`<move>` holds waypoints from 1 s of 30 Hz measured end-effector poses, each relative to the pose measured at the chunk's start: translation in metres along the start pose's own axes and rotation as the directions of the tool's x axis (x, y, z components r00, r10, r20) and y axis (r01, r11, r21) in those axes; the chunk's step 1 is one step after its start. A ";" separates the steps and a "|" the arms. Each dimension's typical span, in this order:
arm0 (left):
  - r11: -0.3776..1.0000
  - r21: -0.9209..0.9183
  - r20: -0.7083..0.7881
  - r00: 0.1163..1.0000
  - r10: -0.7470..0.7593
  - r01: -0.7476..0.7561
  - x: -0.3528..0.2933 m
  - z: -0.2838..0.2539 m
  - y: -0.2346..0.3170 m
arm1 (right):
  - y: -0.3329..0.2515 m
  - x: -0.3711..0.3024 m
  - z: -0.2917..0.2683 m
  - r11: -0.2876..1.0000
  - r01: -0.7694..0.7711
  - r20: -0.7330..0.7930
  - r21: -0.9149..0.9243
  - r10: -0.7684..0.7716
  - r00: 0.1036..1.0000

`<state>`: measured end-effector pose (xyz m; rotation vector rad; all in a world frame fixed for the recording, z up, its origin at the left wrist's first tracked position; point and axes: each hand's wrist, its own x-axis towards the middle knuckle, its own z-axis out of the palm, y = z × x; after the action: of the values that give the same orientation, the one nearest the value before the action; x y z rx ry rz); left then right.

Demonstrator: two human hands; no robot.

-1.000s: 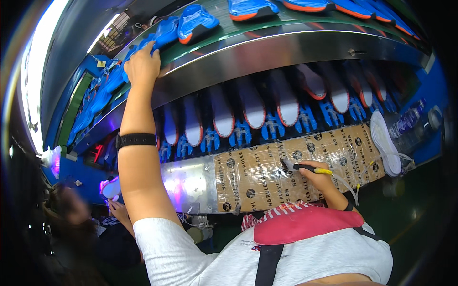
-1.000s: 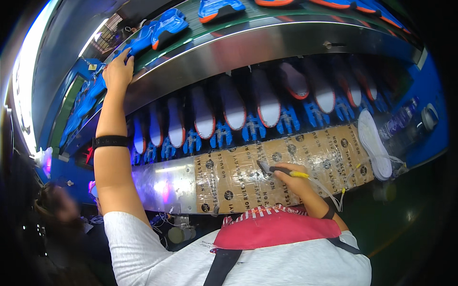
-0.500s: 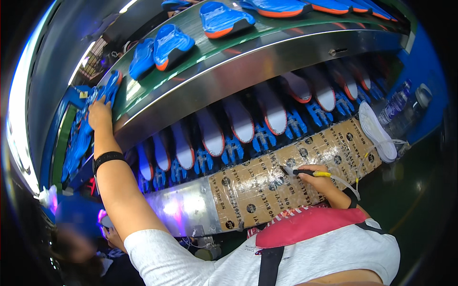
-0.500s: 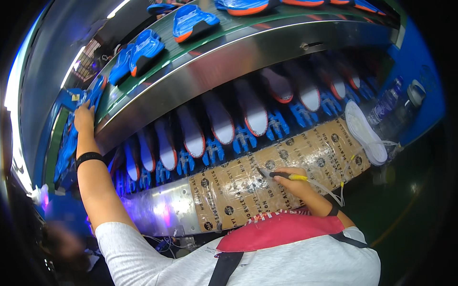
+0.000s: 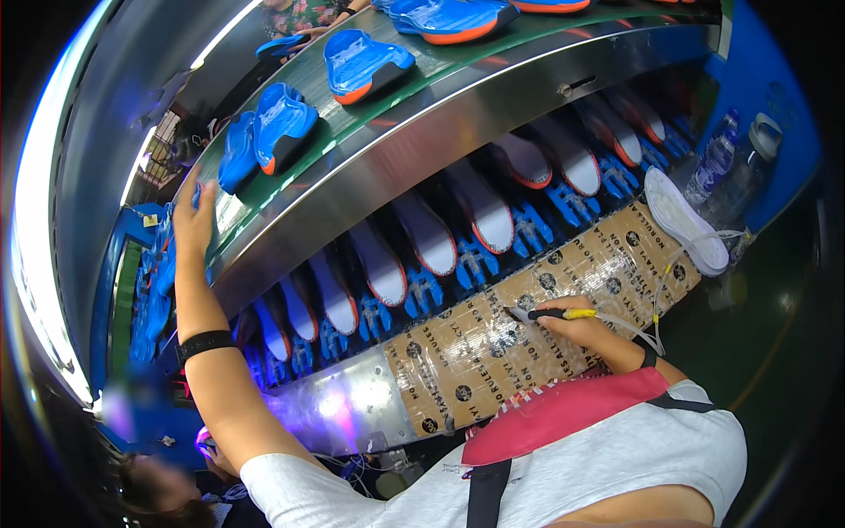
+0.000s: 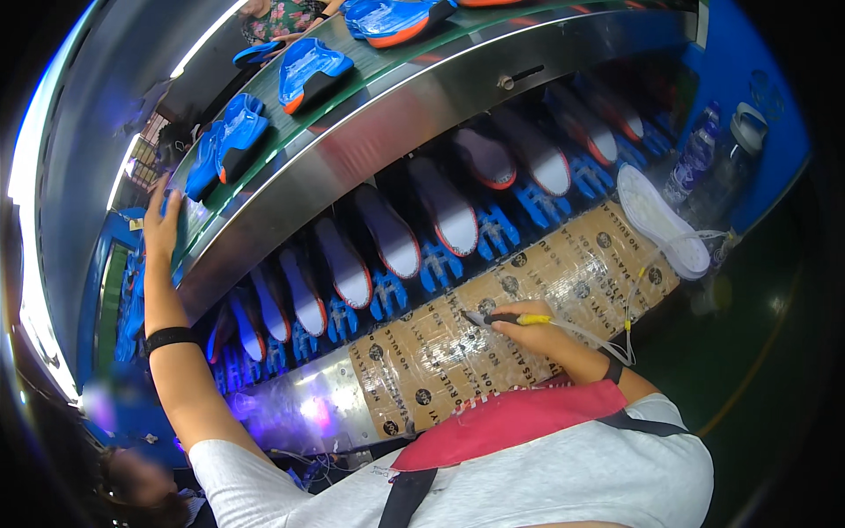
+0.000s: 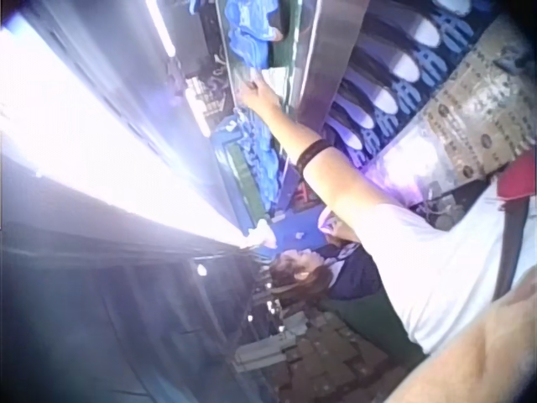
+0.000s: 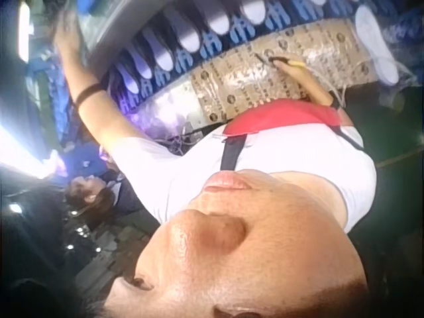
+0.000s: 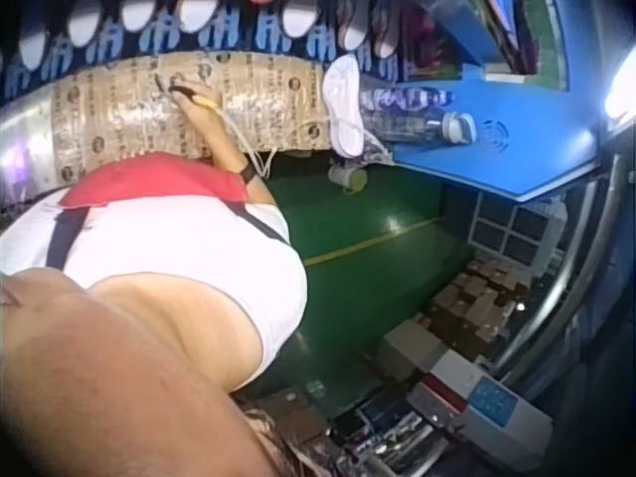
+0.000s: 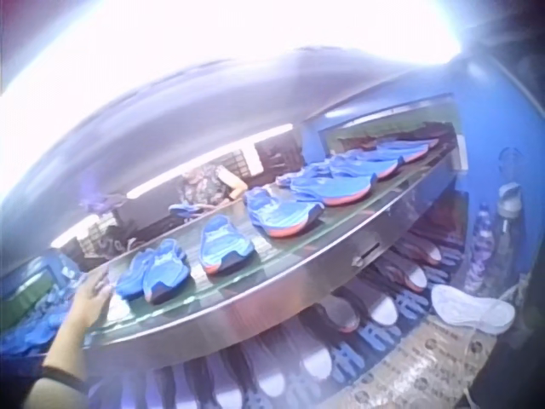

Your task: Applying adhesive or treatment to shoe components using a brush on a manufacturing line.

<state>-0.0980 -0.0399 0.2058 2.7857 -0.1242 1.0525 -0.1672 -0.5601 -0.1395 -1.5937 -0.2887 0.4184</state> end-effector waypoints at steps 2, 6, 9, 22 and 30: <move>0.985 0.171 0.115 0.993 -0.029 0.009 0.006 0.015 0.025 | 0.002 -0.001 0.002 0.999 -0.020 -0.010 0.040 0.021 1.000; 0.954 0.281 0.144 0.979 -0.146 0.101 0.004 0.015 0.067 | 0.004 -0.008 0.004 0.994 0.107 0.001 -0.005 -0.107 0.994; 0.958 0.275 0.049 0.996 0.073 -0.084 -0.021 -0.002 0.094 | 0.005 -0.013 0.000 0.999 0.023 0.010 0.027 -0.023 1.000; -0.437 -0.897 0.270 0.706 -0.655 -0.063 -0.143 0.006 0.178 | -0.007 -0.018 0.000 0.995 0.081 0.003 0.058 -0.081 0.997; -0.747 -0.663 0.072 0.989 -0.132 -0.052 -0.166 0.046 0.189 | -0.008 -0.027 0.000 0.990 0.016 0.019 0.140 -0.019 1.000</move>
<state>-0.2178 -0.2304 0.0846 0.4896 -0.5874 0.2603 -0.1911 -0.5707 -0.1286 -1.4493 -0.2825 0.4320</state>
